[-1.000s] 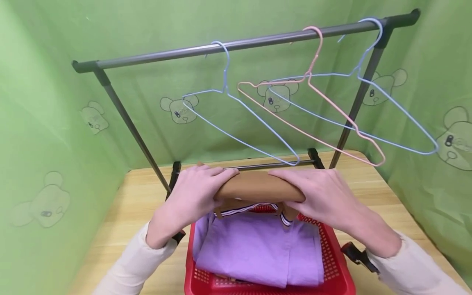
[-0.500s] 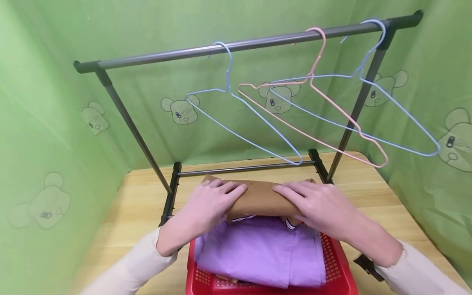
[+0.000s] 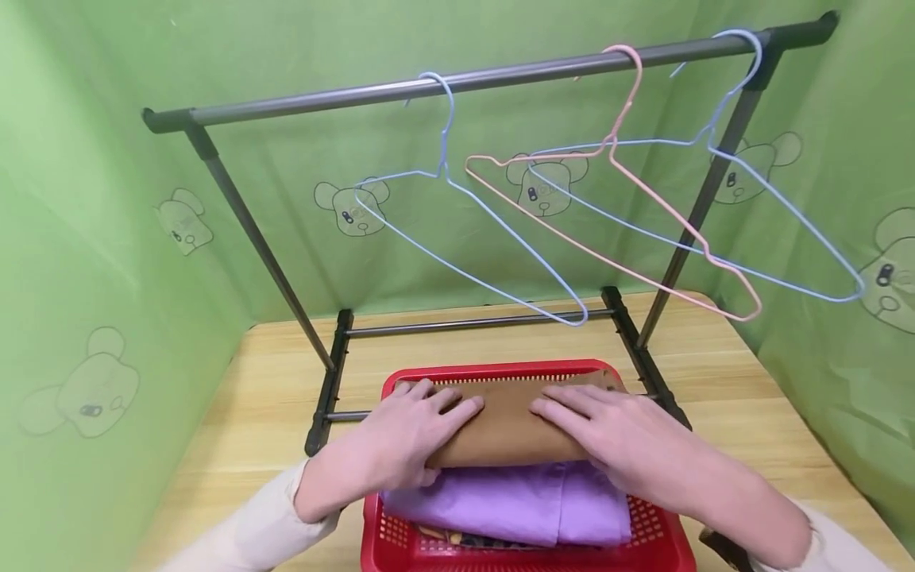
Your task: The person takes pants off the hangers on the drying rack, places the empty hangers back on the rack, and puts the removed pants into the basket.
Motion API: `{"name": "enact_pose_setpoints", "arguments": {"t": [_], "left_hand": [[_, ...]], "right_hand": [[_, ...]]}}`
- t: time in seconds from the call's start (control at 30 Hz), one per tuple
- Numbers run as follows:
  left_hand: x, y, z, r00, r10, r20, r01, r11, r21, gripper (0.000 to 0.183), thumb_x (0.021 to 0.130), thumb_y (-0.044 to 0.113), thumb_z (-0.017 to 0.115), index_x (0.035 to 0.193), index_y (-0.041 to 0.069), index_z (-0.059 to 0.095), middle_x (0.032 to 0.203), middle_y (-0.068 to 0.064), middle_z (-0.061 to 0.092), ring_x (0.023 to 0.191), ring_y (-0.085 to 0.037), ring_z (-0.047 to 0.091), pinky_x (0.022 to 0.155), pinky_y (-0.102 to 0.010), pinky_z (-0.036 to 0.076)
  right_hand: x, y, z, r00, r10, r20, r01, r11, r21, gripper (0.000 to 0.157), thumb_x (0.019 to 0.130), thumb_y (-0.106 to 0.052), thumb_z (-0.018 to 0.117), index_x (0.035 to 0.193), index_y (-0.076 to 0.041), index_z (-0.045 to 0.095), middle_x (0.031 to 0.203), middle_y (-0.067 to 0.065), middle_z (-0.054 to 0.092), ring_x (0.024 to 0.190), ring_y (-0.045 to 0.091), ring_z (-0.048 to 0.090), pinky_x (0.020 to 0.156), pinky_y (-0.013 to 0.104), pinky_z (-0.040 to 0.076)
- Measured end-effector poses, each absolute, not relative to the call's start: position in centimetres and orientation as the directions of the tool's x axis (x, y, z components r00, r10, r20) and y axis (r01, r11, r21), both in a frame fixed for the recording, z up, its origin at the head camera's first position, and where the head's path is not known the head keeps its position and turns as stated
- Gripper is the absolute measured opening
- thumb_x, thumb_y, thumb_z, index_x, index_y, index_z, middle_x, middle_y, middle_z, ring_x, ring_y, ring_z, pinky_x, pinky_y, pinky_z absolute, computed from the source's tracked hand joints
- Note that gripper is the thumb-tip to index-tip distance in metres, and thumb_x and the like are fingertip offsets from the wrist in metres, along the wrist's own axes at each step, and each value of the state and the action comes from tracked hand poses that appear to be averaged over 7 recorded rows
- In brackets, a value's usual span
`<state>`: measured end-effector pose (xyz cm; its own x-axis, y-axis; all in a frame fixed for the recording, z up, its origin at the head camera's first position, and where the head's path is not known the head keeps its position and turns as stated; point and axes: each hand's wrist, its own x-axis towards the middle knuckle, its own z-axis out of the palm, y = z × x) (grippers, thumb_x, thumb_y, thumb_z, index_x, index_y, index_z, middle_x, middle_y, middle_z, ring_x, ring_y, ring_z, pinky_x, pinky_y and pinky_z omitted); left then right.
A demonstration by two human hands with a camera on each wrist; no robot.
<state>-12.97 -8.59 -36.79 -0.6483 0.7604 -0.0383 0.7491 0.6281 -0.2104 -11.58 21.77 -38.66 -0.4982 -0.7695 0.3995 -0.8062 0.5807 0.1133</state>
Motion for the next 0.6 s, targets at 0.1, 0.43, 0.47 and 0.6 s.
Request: {"name": "enact_pose_setpoints", "arguments": {"t": [0.1, 0.43, 0.47, 0.6], "left_hand": [[-12.5, -8.7, -36.7, -0.641, 0.765, -0.066, 0.761, 0.623, -0.182, 0.097, 0.075, 0.046, 0.089, 0.156, 0.021, 0.041, 0.143, -0.006, 0.053, 0.127, -0.031, 0.052, 0.105, -0.051, 0.047], [-11.4, -8.9, -37.1, -0.639, 0.727, -0.250, 0.751, 0.661, 0.003, 0.094, 0.083, 0.043, 0.085, 0.159, 0.026, 0.033, 0.162, -0.016, 0.031, 0.146, -0.042, 0.036, 0.112, -0.064, 0.038], [-11.4, -9.0, -37.2, -0.636, 0.726, -0.261, 0.748, 0.664, 0.024, 0.094, 0.083, 0.043, 0.084, 0.159, 0.025, 0.032, 0.164, -0.017, 0.029, 0.147, -0.043, 0.034, 0.112, -0.064, 0.037], [-11.3, -9.1, -37.6, -0.621, 0.737, -0.267, 0.746, 0.660, 0.087, 0.094, 0.086, 0.045, 0.081, 0.161, 0.023, 0.029, 0.167, -0.020, 0.023, 0.149, -0.046, 0.029, 0.113, -0.064, 0.036]], "right_hand": [[-10.7, 22.0, -38.7, -0.532, -0.775, 0.341, -0.807, 0.586, 0.074, 0.075, 0.070, 0.005, 0.079, 0.140, -0.012, 0.058, 0.134, 0.013, 0.064, 0.115, 0.033, 0.067, 0.077, 0.051, 0.061], [-9.0, 22.3, -40.0, -0.584, -0.791, 0.185, -0.808, 0.587, -0.042, 0.081, 0.081, -0.019, 0.080, 0.153, -0.018, 0.045, 0.151, 0.016, 0.051, 0.130, 0.033, 0.058, 0.088, 0.052, 0.058], [-8.9, 22.3, -40.1, -0.590, -0.788, 0.174, -0.805, 0.591, -0.051, 0.077, 0.084, -0.023, 0.078, 0.154, -0.019, 0.046, 0.153, 0.016, 0.050, 0.131, 0.033, 0.057, 0.087, 0.052, 0.058], [-8.7, 22.4, -40.4, -0.627, -0.766, 0.139, -0.779, 0.621, -0.089, 0.069, 0.096, -0.048, 0.069, 0.155, -0.022, 0.046, 0.156, 0.014, 0.046, 0.135, 0.034, 0.054, 0.088, 0.053, 0.058]]}}
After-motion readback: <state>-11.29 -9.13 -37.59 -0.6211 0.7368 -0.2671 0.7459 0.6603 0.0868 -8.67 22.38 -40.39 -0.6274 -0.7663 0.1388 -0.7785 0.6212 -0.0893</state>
